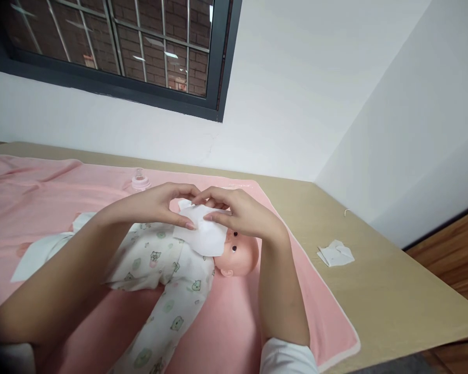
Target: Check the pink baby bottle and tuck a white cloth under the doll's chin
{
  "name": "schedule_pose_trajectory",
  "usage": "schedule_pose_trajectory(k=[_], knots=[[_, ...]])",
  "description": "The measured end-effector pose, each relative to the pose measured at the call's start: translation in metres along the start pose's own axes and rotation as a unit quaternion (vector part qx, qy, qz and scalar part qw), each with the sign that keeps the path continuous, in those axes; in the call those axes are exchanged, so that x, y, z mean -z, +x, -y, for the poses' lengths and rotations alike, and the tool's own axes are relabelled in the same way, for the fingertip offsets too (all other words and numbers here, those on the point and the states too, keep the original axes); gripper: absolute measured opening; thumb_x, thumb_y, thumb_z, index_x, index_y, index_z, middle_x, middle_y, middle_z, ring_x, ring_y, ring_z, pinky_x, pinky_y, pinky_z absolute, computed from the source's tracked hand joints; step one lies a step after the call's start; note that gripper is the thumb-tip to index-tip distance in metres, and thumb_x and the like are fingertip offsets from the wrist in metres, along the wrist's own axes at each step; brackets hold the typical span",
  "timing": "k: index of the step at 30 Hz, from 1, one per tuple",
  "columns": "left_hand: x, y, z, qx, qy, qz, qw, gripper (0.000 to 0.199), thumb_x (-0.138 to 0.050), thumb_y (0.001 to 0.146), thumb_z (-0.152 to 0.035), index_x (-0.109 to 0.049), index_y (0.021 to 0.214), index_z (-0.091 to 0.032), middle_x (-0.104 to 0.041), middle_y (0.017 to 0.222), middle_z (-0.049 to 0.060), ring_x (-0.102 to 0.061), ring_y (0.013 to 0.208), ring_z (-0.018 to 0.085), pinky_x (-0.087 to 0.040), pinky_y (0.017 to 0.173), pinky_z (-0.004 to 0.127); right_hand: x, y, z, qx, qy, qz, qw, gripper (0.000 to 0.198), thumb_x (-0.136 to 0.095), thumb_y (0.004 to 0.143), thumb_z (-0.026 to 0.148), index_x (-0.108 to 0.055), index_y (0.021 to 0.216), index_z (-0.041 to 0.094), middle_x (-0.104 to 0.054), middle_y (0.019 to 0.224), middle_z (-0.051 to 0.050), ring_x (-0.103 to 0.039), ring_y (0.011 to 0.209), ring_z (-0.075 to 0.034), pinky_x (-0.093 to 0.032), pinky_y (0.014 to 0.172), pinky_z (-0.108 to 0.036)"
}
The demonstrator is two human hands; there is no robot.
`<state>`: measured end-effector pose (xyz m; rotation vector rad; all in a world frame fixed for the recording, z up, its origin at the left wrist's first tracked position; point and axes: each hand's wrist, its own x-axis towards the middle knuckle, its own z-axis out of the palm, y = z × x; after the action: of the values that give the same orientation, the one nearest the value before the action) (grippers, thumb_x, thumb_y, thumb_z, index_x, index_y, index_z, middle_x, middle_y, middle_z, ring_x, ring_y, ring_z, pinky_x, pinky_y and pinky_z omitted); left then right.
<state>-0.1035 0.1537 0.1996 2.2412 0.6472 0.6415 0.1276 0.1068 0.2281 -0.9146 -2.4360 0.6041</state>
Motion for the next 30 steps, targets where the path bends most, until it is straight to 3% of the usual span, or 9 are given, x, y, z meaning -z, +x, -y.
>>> schedule_pose_trajectory(k=[3,6,10,14,18,22,26,30], knots=[[-0.003,0.001,-0.002,0.003,-0.011,0.047,0.999,0.044,-0.079,0.073,-0.046,-0.069,0.109,-0.024,-0.070,0.115,0.003,-0.064,0.109,0.024,-0.049,0.091,0.032,0.000,-0.001,0.000,0.005,-0.011,0.026,1.000,0.030,-0.062,0.093,0.034,-0.065,0.122,0.027,-0.070,0.106,-0.004,-0.063,0.088,-0.017,-0.052,0.077,-0.029],[-0.006,0.001,-0.001,0.045,-0.038,0.098,0.993,0.037,-0.079,0.073,-0.048,-0.074,0.099,-0.023,-0.073,0.094,0.000,-0.067,0.086,0.020,-0.050,0.071,0.026,0.000,-0.001,0.001,0.020,-0.008,0.042,0.999,0.029,-0.061,0.094,0.035,-0.065,0.121,0.027,-0.070,0.104,-0.004,-0.063,0.089,-0.017,-0.052,0.078,-0.029],[-0.007,-0.001,0.001,0.093,-0.051,0.097,0.990,0.034,-0.079,0.072,-0.051,-0.073,0.082,-0.019,-0.066,0.072,-0.001,-0.059,0.065,0.014,-0.042,0.054,0.023,-0.001,0.000,0.000,0.034,0.004,0.025,0.999,0.031,-0.061,0.094,0.039,-0.065,0.121,0.025,-0.069,0.106,-0.005,-0.064,0.091,-0.018,-0.054,0.081,-0.031],[-0.003,-0.004,-0.003,0.017,-0.052,0.042,0.998,0.028,-0.079,0.074,-0.046,-0.072,0.073,-0.018,-0.062,0.073,-0.001,-0.056,0.066,0.012,-0.042,0.058,0.022,0.000,0.001,-0.006,0.025,0.028,-0.041,0.998,0.040,-0.065,0.091,0.040,-0.060,0.128,0.024,-0.065,0.116,-0.008,-0.063,0.095,-0.018,-0.055,0.084,-0.032],[-0.004,-0.007,-0.009,-0.051,-0.036,-0.075,0.995,0.017,-0.080,0.074,-0.038,-0.073,0.071,-0.022,-0.061,0.085,-0.001,-0.056,0.074,0.011,-0.046,0.066,0.022,-0.002,0.003,-0.013,0.020,0.082,-0.106,0.991,0.058,-0.068,0.089,0.042,-0.047,0.141,0.029,-0.057,0.127,-0.009,-0.061,0.098,-0.018,-0.056,0.083,-0.032],[-0.009,-0.007,-0.013,-0.100,-0.020,-0.182,0.978,0.016,-0.080,0.072,-0.039,-0.075,0.073,-0.024,-0.064,0.102,0.002,-0.061,0.098,0.019,-0.052,0.089,0.031,-0.007,0.009,-0.017,0.021,0.132,-0.123,0.983,0.071,-0.071,0.086,0.045,-0.037,0.147,0.033,-0.051,0.135,-0.008,-0.060,0.092,-0.015,-0.058,0.083,-0.032],[-0.012,-0.005,-0.015,-0.132,-0.017,-0.230,0.964,0.019,-0.080,0.072,-0.041,-0.078,0.081,-0.024,-0.067,0.121,0.005,-0.058,0.121,0.026,-0.046,0.107,0.041,-0.013,0.014,-0.017,0.024,0.161,-0.117,0.980,0.070,-0.070,0.087,0.045,-0.035,0.147,0.035,-0.047,0.140,-0.007,-0.060,0.087,-0.012,-0.059,0.082,-0.030],[-0.013,-0.007,-0.018,-0.111,-0.059,-0.260,0.957,0.018,-0.082,0.071,-0.039,-0.076,0.080,-0.025,-0.073,0.102,0.002,-0.063,0.112,0.025,-0.048,0.103,0.040,-0.015,0.015,-0.016,0.019,0.172,-0.114,0.978,0.070,-0.070,0.086,0.044,-0.036,0.147,0.036,-0.046,0.142,-0.007,-0.061,0.091,-0.012,-0.059,0.084,-0.028]])
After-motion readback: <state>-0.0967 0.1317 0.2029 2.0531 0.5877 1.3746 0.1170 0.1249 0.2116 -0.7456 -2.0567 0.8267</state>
